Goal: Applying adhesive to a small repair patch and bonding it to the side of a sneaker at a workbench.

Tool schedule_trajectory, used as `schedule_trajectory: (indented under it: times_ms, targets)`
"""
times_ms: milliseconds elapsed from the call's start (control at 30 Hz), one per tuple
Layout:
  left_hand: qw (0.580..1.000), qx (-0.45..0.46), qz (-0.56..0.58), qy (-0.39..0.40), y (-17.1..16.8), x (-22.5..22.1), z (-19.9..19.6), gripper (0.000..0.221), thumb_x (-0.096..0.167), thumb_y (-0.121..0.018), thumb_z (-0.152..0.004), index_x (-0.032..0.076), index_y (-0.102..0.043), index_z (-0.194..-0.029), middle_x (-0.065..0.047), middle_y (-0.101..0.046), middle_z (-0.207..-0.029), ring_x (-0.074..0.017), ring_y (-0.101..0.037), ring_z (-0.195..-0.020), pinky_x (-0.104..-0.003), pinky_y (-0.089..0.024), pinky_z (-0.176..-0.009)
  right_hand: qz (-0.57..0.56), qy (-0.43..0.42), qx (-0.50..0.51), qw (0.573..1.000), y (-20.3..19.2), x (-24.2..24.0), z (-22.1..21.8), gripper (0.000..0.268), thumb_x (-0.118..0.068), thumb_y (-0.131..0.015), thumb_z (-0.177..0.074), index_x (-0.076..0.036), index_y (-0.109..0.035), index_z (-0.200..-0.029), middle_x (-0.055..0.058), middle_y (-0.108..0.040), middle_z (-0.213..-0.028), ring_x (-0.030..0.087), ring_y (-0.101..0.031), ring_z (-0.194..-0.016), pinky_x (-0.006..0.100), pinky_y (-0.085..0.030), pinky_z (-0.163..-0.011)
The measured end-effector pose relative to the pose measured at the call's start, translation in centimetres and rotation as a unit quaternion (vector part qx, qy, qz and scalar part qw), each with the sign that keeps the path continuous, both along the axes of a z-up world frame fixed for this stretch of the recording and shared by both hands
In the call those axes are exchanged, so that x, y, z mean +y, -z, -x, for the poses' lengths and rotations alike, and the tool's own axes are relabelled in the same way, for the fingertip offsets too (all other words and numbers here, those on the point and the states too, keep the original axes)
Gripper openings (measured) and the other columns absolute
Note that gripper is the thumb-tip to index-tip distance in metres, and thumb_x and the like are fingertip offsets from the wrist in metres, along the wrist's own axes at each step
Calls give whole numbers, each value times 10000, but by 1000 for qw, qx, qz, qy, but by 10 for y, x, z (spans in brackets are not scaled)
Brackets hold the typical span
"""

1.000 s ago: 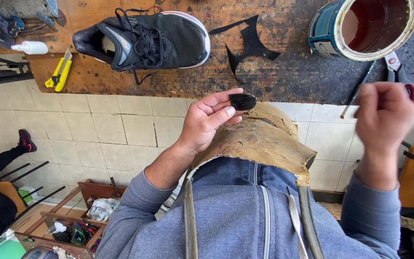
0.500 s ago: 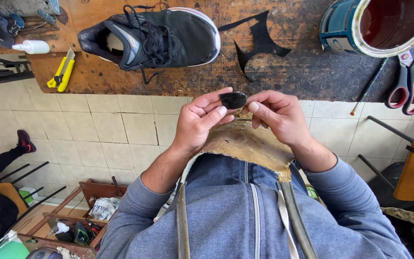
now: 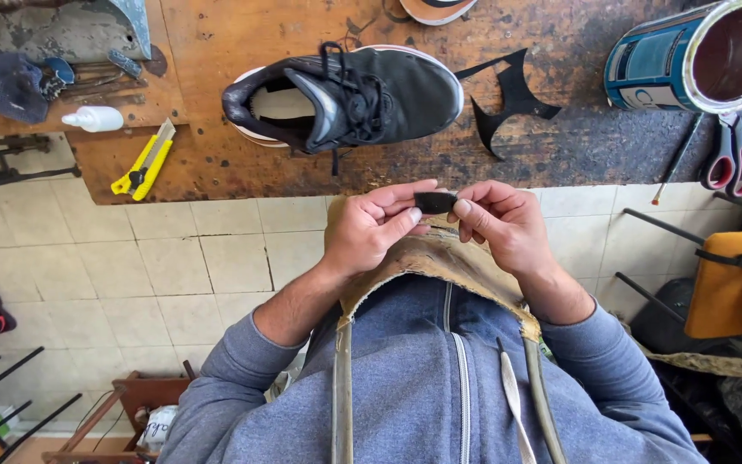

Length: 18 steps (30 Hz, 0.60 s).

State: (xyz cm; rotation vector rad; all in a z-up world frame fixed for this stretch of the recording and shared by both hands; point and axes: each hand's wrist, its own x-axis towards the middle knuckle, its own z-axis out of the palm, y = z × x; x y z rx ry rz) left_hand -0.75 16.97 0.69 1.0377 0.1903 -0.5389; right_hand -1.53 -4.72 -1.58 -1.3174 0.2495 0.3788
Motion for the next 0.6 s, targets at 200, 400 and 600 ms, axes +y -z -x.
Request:
schedule_trajectory:
  times_ms: [200,400,600]
  targets:
    - [997,-29,42,61,-5,37,-8,369,21,-571,-1014,-49,-590,-1375,-248,-690,-1257,-272,-676,-1154,-370,-616,-921,17,9,-17,1000,1,31,15,89,8,-726,-908,86,-698,-941,168,-685,-701,184,-700,-542,194,-495,-477]
    - [989,-68,31,124,-3,63,-8,374,43,-558,-1025,-57,-577,-1384,-254,-686,-1260,-272,-662,-1153,-395,-599,-934,-25,52,-27,998,11,56,30,76,32,-715,-898,93,-669,-905,176,-649,-663,206,-697,-526,208,-504,-464]
    - [984,-69,8,166,10,86,-9,409,72,-659,-989,-53,-592,-1372,-223,-706,-1246,-206,-667,-1119,-354,-592,-928,-74,103,-39,991,19,67,36,86,18,-711,-893,82,-653,-889,197,-642,-640,214,-692,-501,202,-506,-448]
